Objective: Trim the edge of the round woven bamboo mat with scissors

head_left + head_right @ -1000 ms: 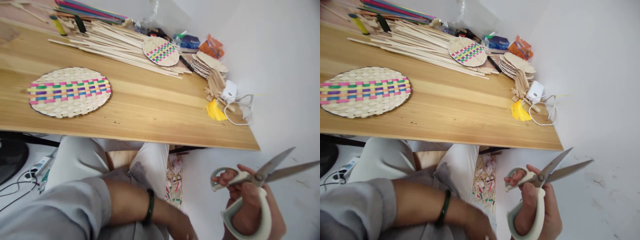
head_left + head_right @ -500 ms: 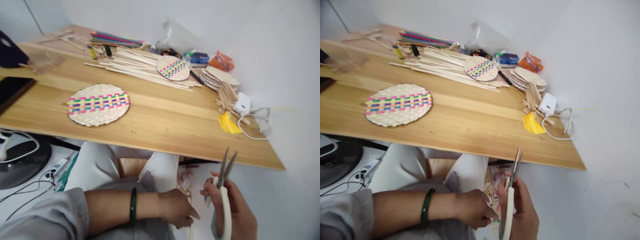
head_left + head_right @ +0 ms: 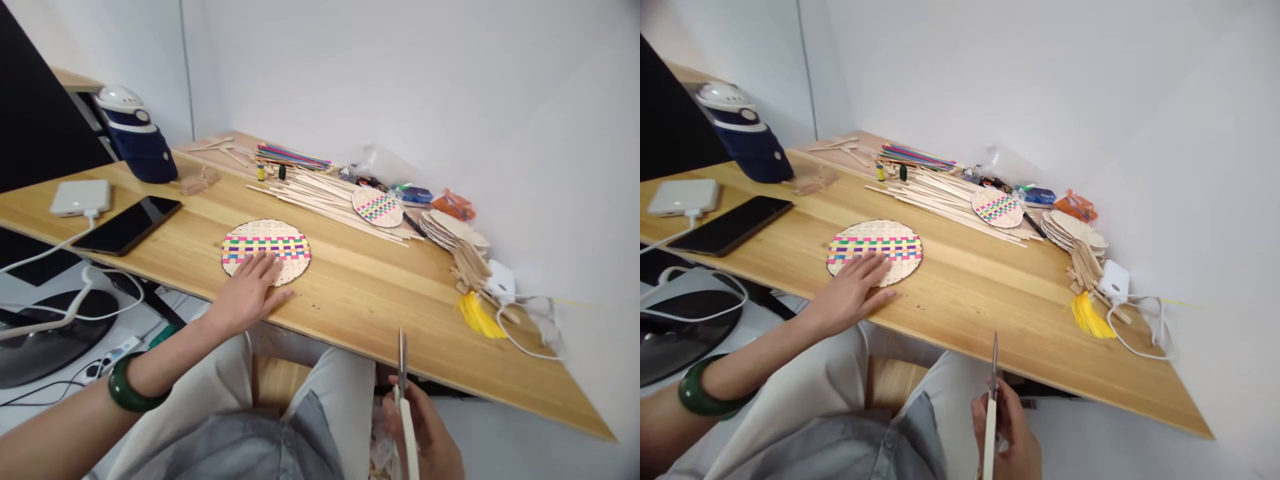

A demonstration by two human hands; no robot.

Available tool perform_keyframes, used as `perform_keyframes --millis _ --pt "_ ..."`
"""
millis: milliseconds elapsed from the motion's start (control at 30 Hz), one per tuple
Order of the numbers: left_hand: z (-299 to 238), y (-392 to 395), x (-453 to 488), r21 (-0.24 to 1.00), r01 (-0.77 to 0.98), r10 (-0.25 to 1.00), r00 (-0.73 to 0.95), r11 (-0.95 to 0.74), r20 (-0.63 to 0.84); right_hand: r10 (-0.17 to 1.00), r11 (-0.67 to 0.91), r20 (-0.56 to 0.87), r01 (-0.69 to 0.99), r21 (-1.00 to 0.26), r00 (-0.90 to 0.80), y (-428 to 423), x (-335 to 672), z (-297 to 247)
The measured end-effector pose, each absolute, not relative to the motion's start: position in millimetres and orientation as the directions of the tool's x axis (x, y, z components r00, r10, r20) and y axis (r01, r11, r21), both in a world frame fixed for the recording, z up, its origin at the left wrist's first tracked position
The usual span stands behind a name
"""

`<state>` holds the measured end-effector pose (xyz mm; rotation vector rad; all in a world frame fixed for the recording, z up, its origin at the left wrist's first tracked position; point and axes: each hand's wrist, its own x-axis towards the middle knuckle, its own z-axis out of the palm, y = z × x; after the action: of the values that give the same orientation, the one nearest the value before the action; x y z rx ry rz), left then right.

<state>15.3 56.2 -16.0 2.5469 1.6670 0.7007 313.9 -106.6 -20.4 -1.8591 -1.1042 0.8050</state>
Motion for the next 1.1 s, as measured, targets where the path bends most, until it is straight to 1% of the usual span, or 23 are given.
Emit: perform_keyframes --millis 67,133,233,333,400,433,500,567,600,633,667,700,733,767,800,833,867,900,933,1000,1100 --pt "-18 53 7 0.228 0.86 0.877 0.39 -0.456 0.281 0.945 -0.214 -0.08 0.415 -0.884 0.317 -100 306 -23" --pt "-19 42 2 0.227 0.821 0.844 0.465 -0.524 0.267 0.965 -0.161 -0.049 0.433 -0.887 0.258 -95 297 -28" --pt "-18 24 -7 0.25 0.73 0.768 0.571 -0.636 0.288 0.973 -0.124 -0.018 0.456 -0.881 0.23 -92 282 -37" --pt "-16 10 -21 0.303 0.597 0.67 0.667 -0.742 0.327 0.978 -0.107 -0.007 0.471 -0.876 0.208 -94 266 -46" --pt "-13 4 -31 0.353 0.516 0.622 0.693 -0.781 0.364 0.972 -0.092 0.018 0.448 -0.889 0.235 -96 257 -50" --pt "-12 1 -35 0.378 0.494 0.618 0.688 -0.783 0.382 0.967 -0.085 0.03 0.43 -0.899 0.253 -98 252 -52" --pt "-7 -5 -41 0.424 0.485 0.64 0.647 -0.765 0.415 0.965 -0.074 0.036 0.4 -0.913 0.261 -99 245 -52" --pt "-2 -13 -42 0.481 0.514 0.704 0.527 -0.71 0.475 0.963 -0.067 0.043 0.392 -0.918 0.266 -100 242 -51" --pt "0 -19 -42 0.533 0.535 0.753 0.414 -0.655 0.511 0.962 -0.064 0.047 0.39 -0.918 0.269 -100 241 -50" --pt "1 -25 -41 0.605 0.553 0.809 0.261 -0.573 0.527 0.962 -0.064 0.047 0.389 -0.919 0.27 -100 242 -48" --pt "1 -31 -39 0.691 0.557 0.861 0.088 -0.46 0.501 0.962 -0.069 0.041 0.388 -0.919 0.269 -100 244 -46" --pt "0 -37 -36 0.78 0.537 0.907 -0.065 -0.32 0.416 0.966 -0.081 0.024 0.387 -0.919 0.259 -100 247 -45" --pt "-2 -42 -34 0.857 0.49 0.949 -0.163 -0.159 0.269 0.971 -0.1 -0.005 0.386 -0.917 0.241 -100 250 -44" --pt "-5 -46 -30 0.91 0.415 0.978 -0.195 0.013 0.075 0.975 -0.121 -0.037 0.384 -0.915 0.22 -100 253 -43" --pt "-8 -48 -26 0.929 0.318 0.976 -0.164 0.187 -0.141 0.977 -0.141 -0.067 0.383 -0.913 0.2 -99 256 -42" --pt "-12 -49 -22 0.914 0.207 0.937 -0.087 0.349 -0.338 0.979 -0.157 -0.092 0.379 -0.912 0.184 -99 258 -43" --pt "-15 -48 -16 0.871 0.092 0.874 0.012 0.482 -0.485 0.978 -0.168 -0.107 0.371 -0.913 0.177 -99 260 -43" --pt "-18 -46 -10 0.815 -0.02 0.813 0.101 0.578 -0.574 0.977 -0.174 -0.114 0.361 -0.916 0.18 -99 261 -43" --pt "-20 -44 -4 0.765 -0.121 0.773 0.162 0.633 -0.614 0.975 -0.178 -0.118 0.352 -0.919 0.186 -98 260 -44" --pt "-22 -38 10 0.706 -0.264 0.753 0.206 0.657 -0.625 0.973 -0.191 -0.133 0.339 -0.921 0.187 -98 257 -44" --pt "-23 -32 28 0.704 -0.383 0.79 0.13 0.598 -0.599 0.97 -0.212 -0.154 0.339 -0.917 0.189 -98 251 -40"
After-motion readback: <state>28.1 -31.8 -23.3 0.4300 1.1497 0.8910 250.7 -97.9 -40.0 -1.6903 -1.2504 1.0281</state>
